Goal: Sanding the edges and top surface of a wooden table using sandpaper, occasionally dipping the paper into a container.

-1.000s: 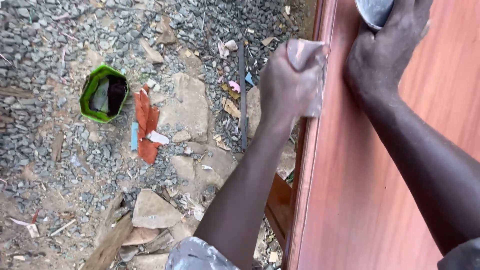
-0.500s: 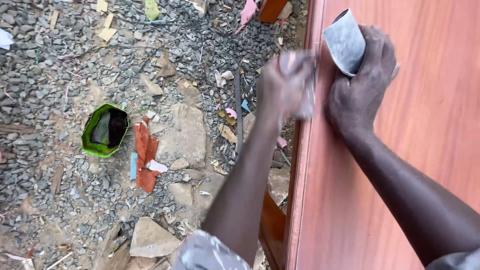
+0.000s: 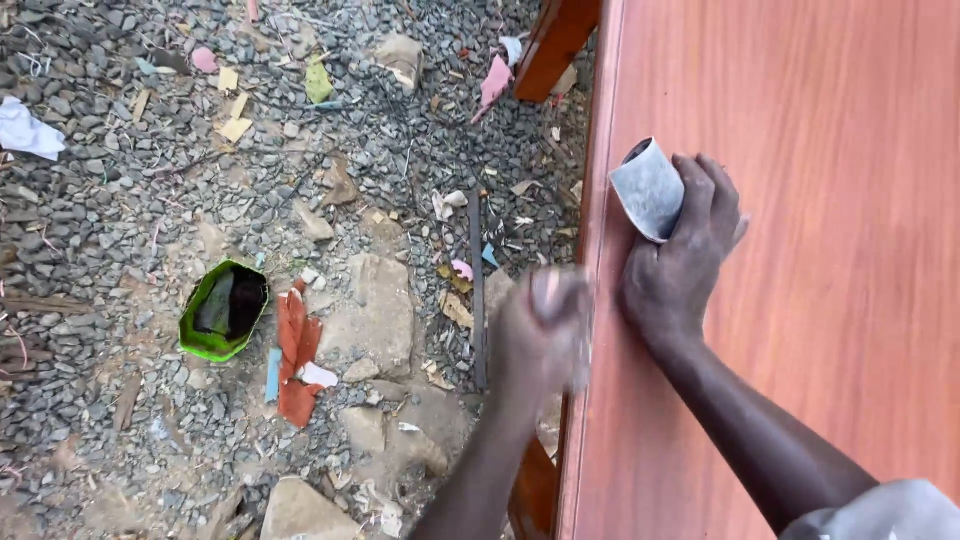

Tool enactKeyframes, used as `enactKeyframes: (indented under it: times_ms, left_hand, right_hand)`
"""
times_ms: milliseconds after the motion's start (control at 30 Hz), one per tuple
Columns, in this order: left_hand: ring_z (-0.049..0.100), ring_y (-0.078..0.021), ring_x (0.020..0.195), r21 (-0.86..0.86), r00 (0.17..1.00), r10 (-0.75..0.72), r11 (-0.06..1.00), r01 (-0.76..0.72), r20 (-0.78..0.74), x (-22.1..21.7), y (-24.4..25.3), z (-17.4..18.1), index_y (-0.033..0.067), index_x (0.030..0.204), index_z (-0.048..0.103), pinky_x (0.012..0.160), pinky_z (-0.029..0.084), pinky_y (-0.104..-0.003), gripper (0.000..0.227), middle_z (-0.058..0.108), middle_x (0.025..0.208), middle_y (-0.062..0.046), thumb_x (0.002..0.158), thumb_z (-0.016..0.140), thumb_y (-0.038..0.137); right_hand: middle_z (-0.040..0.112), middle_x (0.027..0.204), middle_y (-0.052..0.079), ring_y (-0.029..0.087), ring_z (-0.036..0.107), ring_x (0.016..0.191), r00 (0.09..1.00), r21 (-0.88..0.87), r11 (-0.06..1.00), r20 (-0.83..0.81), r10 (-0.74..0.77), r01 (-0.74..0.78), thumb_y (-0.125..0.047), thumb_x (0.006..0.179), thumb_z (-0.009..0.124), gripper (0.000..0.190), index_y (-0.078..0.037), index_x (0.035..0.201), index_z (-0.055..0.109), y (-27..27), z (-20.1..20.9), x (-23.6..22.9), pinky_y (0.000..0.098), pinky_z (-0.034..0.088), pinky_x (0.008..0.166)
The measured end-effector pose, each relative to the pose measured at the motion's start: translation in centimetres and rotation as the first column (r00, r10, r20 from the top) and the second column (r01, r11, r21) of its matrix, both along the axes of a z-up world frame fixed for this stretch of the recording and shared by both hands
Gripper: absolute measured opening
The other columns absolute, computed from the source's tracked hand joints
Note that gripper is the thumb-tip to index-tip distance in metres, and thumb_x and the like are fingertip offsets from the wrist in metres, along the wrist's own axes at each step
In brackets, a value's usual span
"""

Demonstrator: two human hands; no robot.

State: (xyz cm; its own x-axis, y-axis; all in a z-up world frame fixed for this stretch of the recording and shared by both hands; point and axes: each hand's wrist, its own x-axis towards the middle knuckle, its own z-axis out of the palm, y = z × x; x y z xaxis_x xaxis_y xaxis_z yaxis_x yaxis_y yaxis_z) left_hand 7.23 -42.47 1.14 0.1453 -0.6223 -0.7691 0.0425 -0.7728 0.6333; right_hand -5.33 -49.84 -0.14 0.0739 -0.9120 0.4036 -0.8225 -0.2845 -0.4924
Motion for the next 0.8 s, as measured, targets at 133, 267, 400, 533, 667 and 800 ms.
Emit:
enactKeyframes:
  times_ms: [133, 267, 400, 533, 667, 800]
  left_hand:
    - [0.070, -0.0192, 0.076, -0.249, 0.990, 0.004, 0.968, 0.032, 0.144, 1.0, -8.7, -2.1, 0.0172, 0.099, 0.071, 0.065, 0.055, -0.037, 0.044, 0.076, 0.089, -0.003, 0.075, 0.072, 0.054]
    - [0.067, -0.0209, 0.079, -0.125, 0.999, -0.040, 0.991, 0.037, -0.026, 1.3, -4.8, 0.6, 0.0132, 0.124, 0.061, 0.065, 0.060, -0.039, 0.052, 0.069, 0.105, -0.005, 0.084, 0.067, 0.046]
    - [0.070, -0.0200, 0.074, -0.200, 0.945, 0.265, 0.932, -0.302, -0.191, -2.4, 7.6, -2.8, 0.0030, 0.087, 0.065, 0.071, 0.056, -0.030, 0.033, 0.070, 0.073, -0.008, 0.070, 0.090, 0.017]
    - [0.076, -0.0212, 0.090, 0.112, 0.934, 0.172, 0.983, -0.144, -0.314, -2.3, 10.9, -3.5, 0.0149, 0.127, 0.067, 0.084, 0.066, -0.037, 0.043, 0.079, 0.104, -0.009, 0.087, 0.076, 0.025]
    - [0.068, -0.0283, 0.104, 0.012, 0.760, 0.299, 0.934, -0.357, -0.577, -2.5, 6.1, -8.2, 0.0252, 0.140, 0.055, 0.077, 0.064, -0.041, 0.058, 0.069, 0.129, -0.016, 0.092, 0.060, -0.007]
    - [0.063, -0.0160, 0.076, -0.198, 0.961, -0.131, 0.977, 0.083, -0.245, -1.1, 3.5, -4.6, 0.0405, 0.155, 0.034, 0.054, 0.057, -0.028, 0.064, 0.066, 0.130, -0.005, 0.099, 0.054, 0.017]
  right_hand:
    - [0.051, 0.138, 0.019, 0.037, 0.045, 0.134, 1.000, -0.020, 1.000, 0.021, 0.007, -0.007, 0.001, 0.089, 0.048, 0.047, -0.002, 0.136, 0.054, 0.1, -0.2, -0.4, 0.0550, 0.023, 0.110]
    - [0.053, 0.133, 0.020, 0.036, 0.045, 0.131, 0.999, -0.053, 0.998, 0.005, 0.045, -0.045, 0.007, 0.072, 0.042, 0.061, 0.000, 0.133, 0.053, -0.1, -0.1, -0.7, 0.0509, 0.027, 0.102]
    - [0.045, 0.132, 0.017, 0.048, 0.045, 0.131, 0.992, 0.076, 0.996, 0.107, -0.062, 0.054, 0.010, 0.077, 0.040, 0.060, -0.010, 0.132, 0.054, -0.1, 0.2, -0.5, 0.0780, 0.012, 0.108]
    - [0.055, 0.122, 0.013, 0.032, 0.049, 0.117, 1.000, -0.067, 0.998, 0.004, 0.016, -0.016, -0.011, 0.091, 0.052, 0.035, -0.006, 0.125, 0.056, -0.8, 0.0, -0.7, 0.0478, 0.028, 0.094]
    - [0.055, 0.124, 0.014, 0.033, 0.049, 0.119, 0.999, -0.063, 0.997, 0.004, 0.035, -0.035, -0.004, 0.094, 0.050, 0.031, -0.004, 0.125, 0.055, -2.7, 0.1, -0.7, 0.0490, 0.029, 0.095]
    - [0.051, 0.119, 0.017, 0.034, 0.050, 0.106, 1.000, -0.074, 0.997, 0.003, 0.006, -0.006, 0.004, 0.085, 0.045, 0.041, -0.003, 0.124, 0.054, -6.7, -0.7, -1.2, 0.0466, 0.031, 0.094]
